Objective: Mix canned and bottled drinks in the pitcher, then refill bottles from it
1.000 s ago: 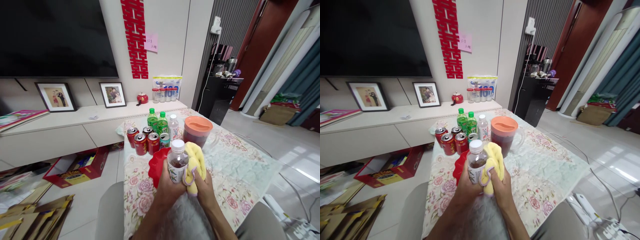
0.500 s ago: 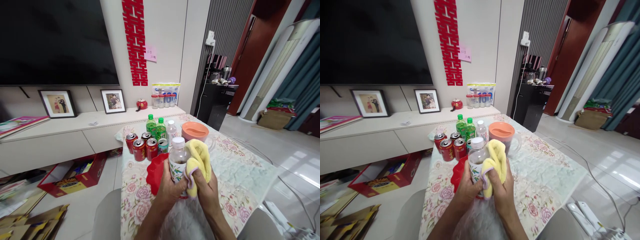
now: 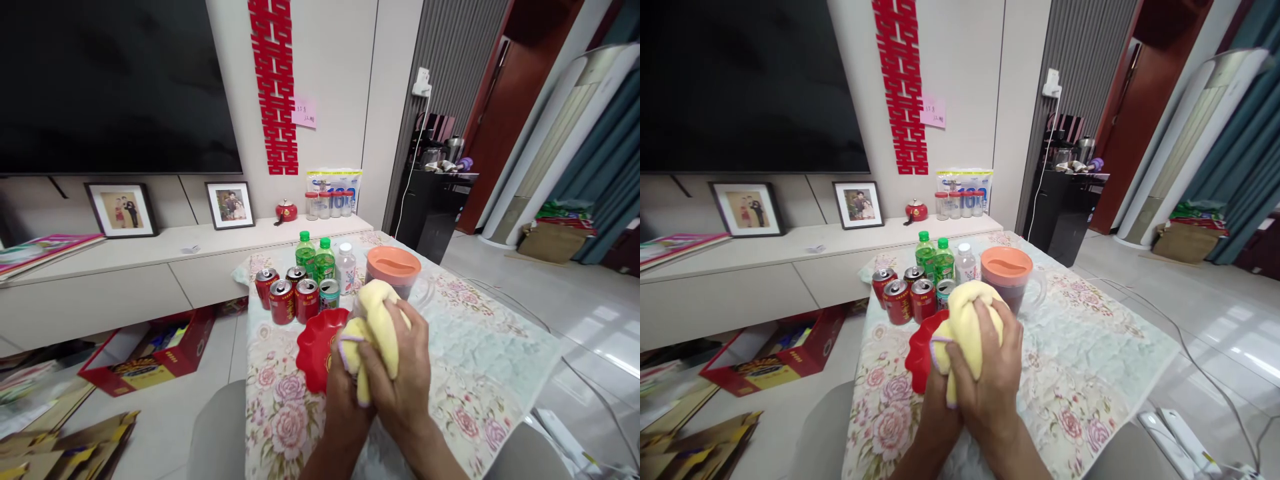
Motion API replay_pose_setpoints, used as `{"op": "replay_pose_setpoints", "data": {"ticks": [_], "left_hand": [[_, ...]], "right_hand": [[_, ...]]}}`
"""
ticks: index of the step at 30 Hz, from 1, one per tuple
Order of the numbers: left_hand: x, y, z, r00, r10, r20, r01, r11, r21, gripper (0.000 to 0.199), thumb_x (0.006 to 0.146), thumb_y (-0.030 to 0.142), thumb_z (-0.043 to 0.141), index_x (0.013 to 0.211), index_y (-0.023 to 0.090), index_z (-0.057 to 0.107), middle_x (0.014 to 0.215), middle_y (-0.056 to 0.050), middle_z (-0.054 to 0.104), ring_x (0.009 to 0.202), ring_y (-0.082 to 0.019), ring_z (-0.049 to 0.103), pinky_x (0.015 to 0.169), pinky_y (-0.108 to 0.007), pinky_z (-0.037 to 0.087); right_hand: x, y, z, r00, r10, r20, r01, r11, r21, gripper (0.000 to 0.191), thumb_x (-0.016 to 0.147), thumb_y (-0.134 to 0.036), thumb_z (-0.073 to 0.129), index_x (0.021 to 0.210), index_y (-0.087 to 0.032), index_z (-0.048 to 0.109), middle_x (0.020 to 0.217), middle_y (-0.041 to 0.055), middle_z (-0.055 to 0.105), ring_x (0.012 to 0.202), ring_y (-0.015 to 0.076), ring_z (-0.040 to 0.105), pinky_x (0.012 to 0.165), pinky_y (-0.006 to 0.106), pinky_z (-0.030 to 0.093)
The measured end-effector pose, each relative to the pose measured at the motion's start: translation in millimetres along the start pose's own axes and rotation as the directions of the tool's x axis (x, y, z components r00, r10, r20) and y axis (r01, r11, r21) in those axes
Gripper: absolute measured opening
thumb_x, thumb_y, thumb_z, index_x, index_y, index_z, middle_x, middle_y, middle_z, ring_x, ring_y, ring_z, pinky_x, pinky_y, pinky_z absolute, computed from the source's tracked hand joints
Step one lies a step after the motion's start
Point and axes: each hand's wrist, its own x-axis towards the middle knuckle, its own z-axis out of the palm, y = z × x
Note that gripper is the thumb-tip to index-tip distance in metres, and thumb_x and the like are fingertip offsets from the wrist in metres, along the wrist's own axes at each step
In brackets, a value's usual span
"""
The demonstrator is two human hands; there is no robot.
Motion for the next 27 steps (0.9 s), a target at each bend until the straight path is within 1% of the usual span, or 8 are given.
{"op": "replay_pose_setpoints", "data": {"ticks": [3,6,11,13,15,21,24,27], "left_hand": [[0,-6,-2.5,0.985,0.144,0.096,-0.157,0.977,0.146,0.089,0.067,0.029,0.088,0.148,0.02,0.051,0.143,-0.02,0.065,0.128,-0.041,0.066,0.109,-0.052,0.056],[2,-14,-2.8,0.979,0.168,0.112,-0.186,0.968,0.168,0.094,0.065,0.023,0.087,0.15,0.024,0.046,0.141,-0.019,0.066,0.123,-0.041,0.069,0.104,-0.051,0.06],[0,-27,-3.1,0.977,0.203,0.058,-0.211,0.94,0.267,0.087,0.065,0.019,0.081,0.146,0.021,0.05,0.133,-0.019,0.068,0.12,-0.042,0.069,0.102,-0.058,0.058],[-1,-28,-2.7,0.972,0.225,0.064,-0.234,0.924,0.303,0.084,0.064,0.015,0.078,0.143,0.02,0.052,0.129,-0.018,0.07,0.117,-0.041,0.07,0.1,-0.06,0.058],[-2,-26,-1.7,0.971,0.227,0.08,-0.24,0.921,0.305,0.083,0.063,0.014,0.076,0.143,0.02,0.052,0.129,-0.017,0.069,0.117,-0.04,0.071,0.101,-0.059,0.058],[-1,-18,0.8,0.987,0.145,0.071,-0.157,0.963,0.217,0.087,0.062,0.015,0.077,0.142,0.024,0.046,0.139,-0.017,0.065,0.123,-0.037,0.069,0.104,-0.053,0.058],[-1,-17,-1.3,0.998,0.049,0.043,-0.054,0.99,0.127,0.088,0.06,0.023,0.082,0.14,0.023,0.045,0.135,-0.018,0.067,0.12,-0.04,0.07,0.104,-0.056,0.057],[-1,-16,-4.4,0.991,-0.028,0.134,0.035,0.998,-0.052,0.09,0.061,0.033,0.088,0.14,0.023,0.044,0.134,-0.017,0.069,0.119,-0.04,0.071,0.103,-0.053,0.058]], "right_hand": [[30,5,-14,0.981,0.132,0.142,-0.16,0.964,0.211,0.039,0.101,-0.036,0.059,0.139,-0.03,0.062,0.134,0.0101,0.062,0.124,0.0301,0.059,0.103,0.05,0.048],[63,5,-29,0.907,0.178,0.382,-0.306,0.902,0.304,0.028,0.097,-0.039,0.063,0.121,-0.028,0.073,0.117,0.0057,0.071,0.108,0.0262,0.067,0.094,0.043,0.051],[107,2,-40,0.696,0.191,0.693,-0.429,0.884,0.186,0.022,0.086,-0.037,0.07,0.101,-0.023,0.078,0.094,0.003,0.073,0.087,0.022,0.067,0.076,0.034,0.05],[117,2,-38,0.565,0.19,0.803,-0.527,0.832,0.174,0.021,0.084,-0.038,0.071,0.093,-0.02,0.077,0.085,0.002,0.07,0.075,0.0183,0.063,0.065,0.029,0.047],[120,5,-32,0.501,0.184,0.846,-0.631,0.747,0.211,0.022,0.082,-0.039,0.073,0.089,-0.019,0.076,0.081,0.0018,0.069,0.07,0.0163,0.06,0.062,0.028,0.045],[85,29,-2,0.615,0.401,0.679,-0.787,0.358,0.502,0.035,0.079,-0.049,0.076,0.098,-0.019,0.075,0.082,0.0033,0.074,0.07,0.0187,0.065,0.065,0.03,0.053],[59,39,10,0.66,0.481,0.577,-0.75,0.389,0.534,0.043,0.078,-0.058,0.073,0.101,-0.021,0.076,0.088,0.0057,0.078,0.081,0.0251,0.071,0.074,0.035,0.058],[37,42,11,0.684,0.52,0.512,-0.729,0.456,0.51,0.044,0.081,-0.059,0.069,0.106,-0.023,0.077,0.096,0.0059,0.08,0.091,0.0272,0.073,0.081,0.035,0.059]]}}
